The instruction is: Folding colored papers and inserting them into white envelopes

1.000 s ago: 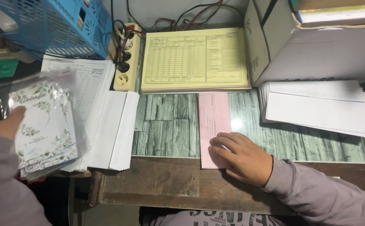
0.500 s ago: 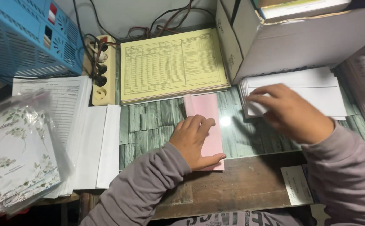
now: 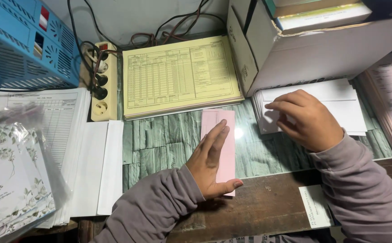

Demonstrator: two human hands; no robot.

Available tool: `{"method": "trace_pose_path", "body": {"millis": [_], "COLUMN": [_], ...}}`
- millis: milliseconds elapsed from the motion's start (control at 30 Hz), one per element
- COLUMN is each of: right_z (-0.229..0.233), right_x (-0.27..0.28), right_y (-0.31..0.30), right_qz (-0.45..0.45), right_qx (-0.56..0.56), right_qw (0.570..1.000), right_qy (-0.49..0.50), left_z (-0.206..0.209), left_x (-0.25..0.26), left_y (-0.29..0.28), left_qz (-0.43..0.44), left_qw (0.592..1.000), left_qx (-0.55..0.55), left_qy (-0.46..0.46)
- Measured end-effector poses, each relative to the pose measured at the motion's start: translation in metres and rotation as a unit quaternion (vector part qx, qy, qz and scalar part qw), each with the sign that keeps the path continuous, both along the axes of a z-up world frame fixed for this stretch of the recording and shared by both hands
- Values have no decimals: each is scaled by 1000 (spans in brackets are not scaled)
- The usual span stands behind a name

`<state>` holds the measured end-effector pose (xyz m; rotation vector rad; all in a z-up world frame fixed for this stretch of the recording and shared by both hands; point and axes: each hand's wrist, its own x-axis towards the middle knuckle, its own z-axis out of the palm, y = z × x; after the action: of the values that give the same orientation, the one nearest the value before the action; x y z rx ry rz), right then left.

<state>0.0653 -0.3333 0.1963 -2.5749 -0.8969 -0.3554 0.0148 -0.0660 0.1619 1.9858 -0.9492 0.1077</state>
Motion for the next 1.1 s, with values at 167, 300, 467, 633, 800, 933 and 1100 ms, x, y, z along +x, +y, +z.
{"method": "trace_pose_path", "body": {"millis": [167, 300, 467, 633, 800, 933, 1100], "right_z": [-11, -21, -21, -25, -25, -29, -32], "right_x": [15, 21, 23, 27, 28, 28, 29], "right_y": [-26, -51, -60, -67, -68, -71, -74], "right_qz": [-89, -146, -155, -145, -162, -151, -133], "right_qx": [-31, -81, -105, -97, -84, -76, -111], "right_qw": [992, 985, 979, 979, 974, 983, 985], "right_qy": [-84, -52, 82, 102, 136, 78, 26], "left_z": [-1, -7, -21, -17, -14, -16, -21], "left_x": [-2, -5, -6, 3, 9, 10, 9], "left_y": [0, -1, -1, 5, 8, 8, 7], "left_qz": [-71, -72, -31, 1, 19, 25, 30], "left_qw": [984, 966, 948, 950, 955, 960, 962], "left_qx": [146, 240, 315, 312, 293, 275, 268], "left_qy": [75, 57, -39, -35, -38, -38, -53]}}
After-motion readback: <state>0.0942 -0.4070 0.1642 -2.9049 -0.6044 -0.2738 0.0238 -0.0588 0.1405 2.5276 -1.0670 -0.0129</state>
